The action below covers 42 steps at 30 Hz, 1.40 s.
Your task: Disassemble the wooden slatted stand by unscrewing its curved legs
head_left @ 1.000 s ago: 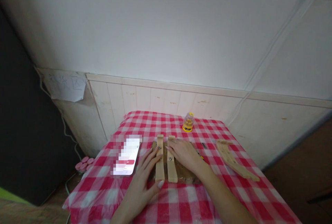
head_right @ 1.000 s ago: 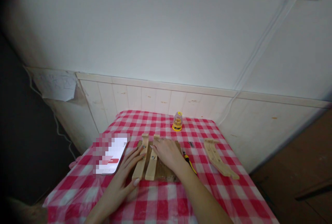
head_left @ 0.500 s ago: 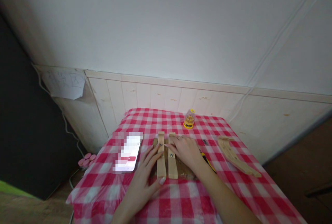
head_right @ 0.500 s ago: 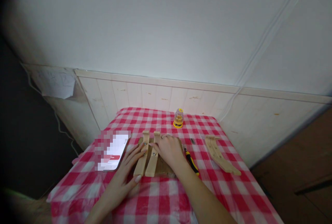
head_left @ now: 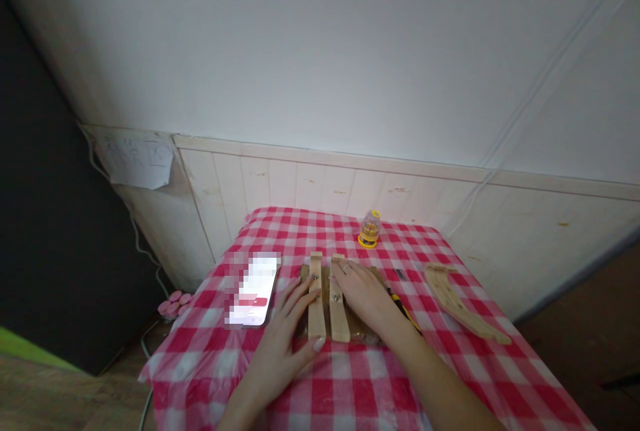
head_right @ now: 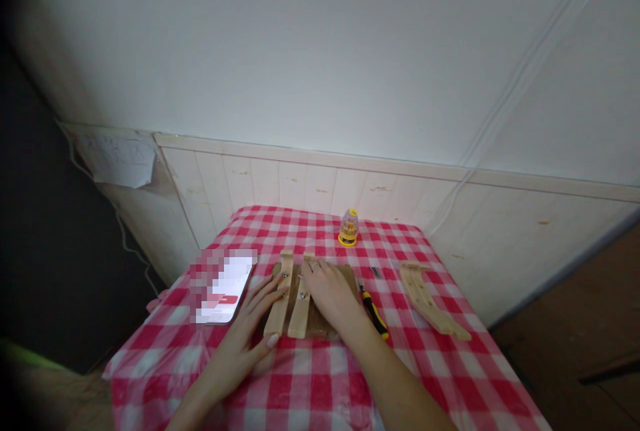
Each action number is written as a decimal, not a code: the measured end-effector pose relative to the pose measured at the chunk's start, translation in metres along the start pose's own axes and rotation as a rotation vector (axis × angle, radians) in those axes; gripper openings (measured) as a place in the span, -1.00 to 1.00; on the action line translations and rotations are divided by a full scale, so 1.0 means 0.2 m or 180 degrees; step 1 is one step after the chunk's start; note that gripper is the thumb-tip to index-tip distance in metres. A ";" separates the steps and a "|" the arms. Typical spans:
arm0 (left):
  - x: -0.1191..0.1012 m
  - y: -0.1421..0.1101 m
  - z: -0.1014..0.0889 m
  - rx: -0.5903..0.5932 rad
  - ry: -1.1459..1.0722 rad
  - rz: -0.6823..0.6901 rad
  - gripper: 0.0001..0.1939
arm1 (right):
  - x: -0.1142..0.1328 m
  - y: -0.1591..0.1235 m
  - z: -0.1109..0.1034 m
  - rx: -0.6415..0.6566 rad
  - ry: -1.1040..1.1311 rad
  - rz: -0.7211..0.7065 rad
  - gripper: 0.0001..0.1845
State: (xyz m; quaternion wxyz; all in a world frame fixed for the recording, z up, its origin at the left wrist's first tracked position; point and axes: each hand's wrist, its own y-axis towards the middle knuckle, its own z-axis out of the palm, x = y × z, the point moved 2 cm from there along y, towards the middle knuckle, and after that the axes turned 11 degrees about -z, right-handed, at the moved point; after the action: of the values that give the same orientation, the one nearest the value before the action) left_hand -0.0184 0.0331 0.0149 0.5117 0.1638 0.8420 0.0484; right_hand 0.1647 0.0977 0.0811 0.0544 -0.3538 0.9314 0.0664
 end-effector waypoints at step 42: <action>0.00 0.00 0.00 0.0011 -0.0001 0.0041 -0.41 | 0.00 -0.03 0.00 -0.0483 -0.0566 -0.0437 -0.62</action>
State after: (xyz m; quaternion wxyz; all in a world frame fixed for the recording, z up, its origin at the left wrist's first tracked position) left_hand -0.0183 0.0328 0.0155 0.5113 0.1701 0.8409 0.0502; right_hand 0.1685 0.0942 0.0816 0.1143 -0.4125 0.8888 0.1638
